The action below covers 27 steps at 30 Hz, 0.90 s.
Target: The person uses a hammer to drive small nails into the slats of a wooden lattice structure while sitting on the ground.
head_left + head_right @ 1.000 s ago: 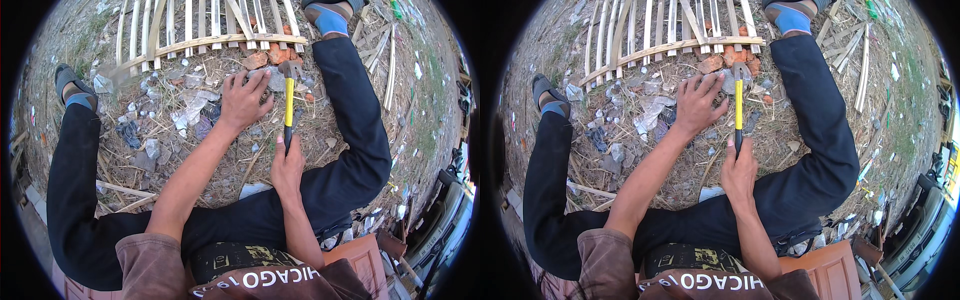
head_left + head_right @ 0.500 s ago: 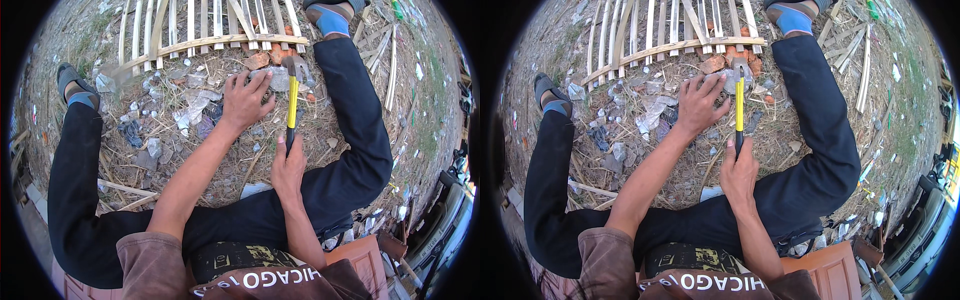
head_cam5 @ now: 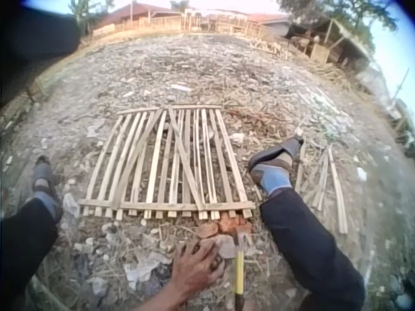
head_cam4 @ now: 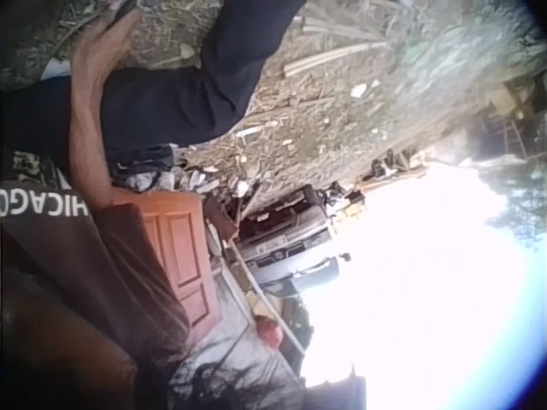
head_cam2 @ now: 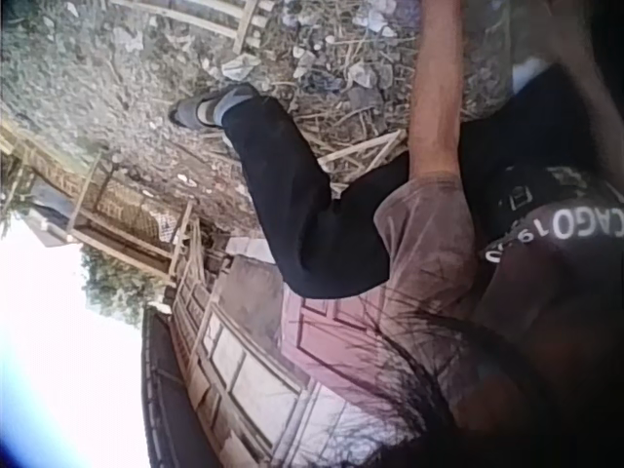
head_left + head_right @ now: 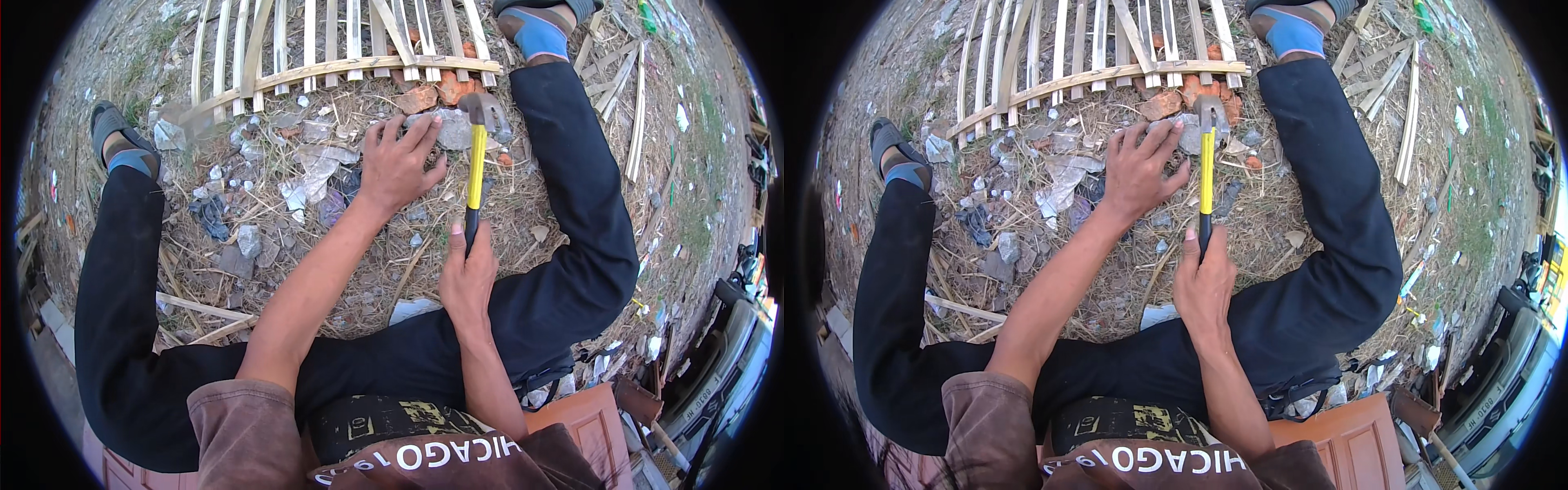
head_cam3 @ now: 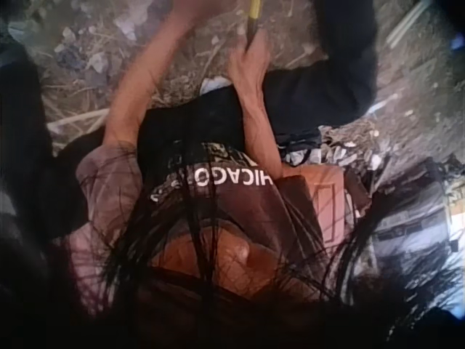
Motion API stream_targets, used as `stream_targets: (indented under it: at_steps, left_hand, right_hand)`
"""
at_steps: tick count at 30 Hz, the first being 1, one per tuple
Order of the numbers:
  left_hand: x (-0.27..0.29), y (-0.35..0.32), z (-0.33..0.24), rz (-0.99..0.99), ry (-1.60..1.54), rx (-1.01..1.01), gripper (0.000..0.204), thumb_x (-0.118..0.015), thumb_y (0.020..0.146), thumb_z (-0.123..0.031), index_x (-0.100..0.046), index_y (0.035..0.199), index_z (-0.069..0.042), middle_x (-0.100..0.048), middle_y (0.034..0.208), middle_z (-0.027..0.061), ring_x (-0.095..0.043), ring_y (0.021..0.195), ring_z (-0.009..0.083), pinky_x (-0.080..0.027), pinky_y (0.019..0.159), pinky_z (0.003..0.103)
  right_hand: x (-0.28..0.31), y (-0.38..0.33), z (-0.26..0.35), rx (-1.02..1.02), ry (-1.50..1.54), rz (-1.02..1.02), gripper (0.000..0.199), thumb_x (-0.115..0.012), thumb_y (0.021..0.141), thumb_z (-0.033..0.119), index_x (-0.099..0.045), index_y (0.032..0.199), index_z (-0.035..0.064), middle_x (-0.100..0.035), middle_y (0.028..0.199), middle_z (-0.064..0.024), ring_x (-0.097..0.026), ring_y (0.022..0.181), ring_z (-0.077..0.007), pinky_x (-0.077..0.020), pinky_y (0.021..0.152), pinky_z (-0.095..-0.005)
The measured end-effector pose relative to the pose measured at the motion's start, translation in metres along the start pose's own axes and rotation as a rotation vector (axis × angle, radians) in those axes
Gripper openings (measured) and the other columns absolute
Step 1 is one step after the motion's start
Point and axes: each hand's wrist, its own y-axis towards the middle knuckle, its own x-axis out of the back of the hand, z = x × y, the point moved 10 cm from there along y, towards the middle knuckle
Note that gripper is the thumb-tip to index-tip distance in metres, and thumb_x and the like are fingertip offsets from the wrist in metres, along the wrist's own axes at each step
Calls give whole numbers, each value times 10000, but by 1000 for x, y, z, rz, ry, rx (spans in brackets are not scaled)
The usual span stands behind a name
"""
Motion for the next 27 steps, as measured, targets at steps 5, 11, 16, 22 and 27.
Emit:
stream_targets:
  at_steps: [5, 11, 16, 22, 27]
  left_hand:
    - [1, -3, 2, -8, -2, 6, 532, -747, 775, -360, -687, 1226, -84, -613, 1217, 27, -554, 1117, 239, -390, 965, 420]
    - [2, 0, 1, -3, -40, 7, 508, -748, 784, -337, -684, 1225, -92, -612, 1224, 33, -554, 1128, 250, -398, 962, 417]
    - [3, -2, 4, -17, -54, 3, 505, -760, 779, -333, -689, 1225, -106, -621, 1216, 36, -562, 1127, 254, -409, 959, 420]
    - [2, -4, 3, -16, -46, -3, 491, -759, 784, -331, -695, 1217, -109, -626, 1208, 38, -567, 1124, 256, -415, 958, 422]
    - [3, -4, 2, -25, -36, -7, 489, -754, 784, -336, -697, 1214, -111, -626, 1205, 34, -570, 1120, 254, -414, 957, 423]
  right_hand:
    - [-15, 0, -13, -82, -50, 98, 242, -518, 1049, 251, -472, 997, 18, -506, 622, -189, -552, 568, -381, -390, 554, -476]
    - [4, -2, 11, -42, 43, 6, 251, -520, 1045, 252, -473, 1000, 10, -534, 637, -197, -567, 578, -407, -404, 557, -493]
    - [10, 8, 3, -36, 40, -25, 251, -519, 1047, 252, -462, 978, 18, -532, 626, -201, -558, 562, -429, -391, 547, -511]
    - [-3, 3, -10, -51, -55, 65, 247, -499, 1052, 252, -459, 974, 21, -532, 622, -216, -564, 571, -448, -384, 544, -525]
    - [-1, 2, -1, -40, -17, 65, 224, -505, 1046, 235, -460, 991, 23, -542, 622, -232, -572, 590, -474, -385, 547, -538]
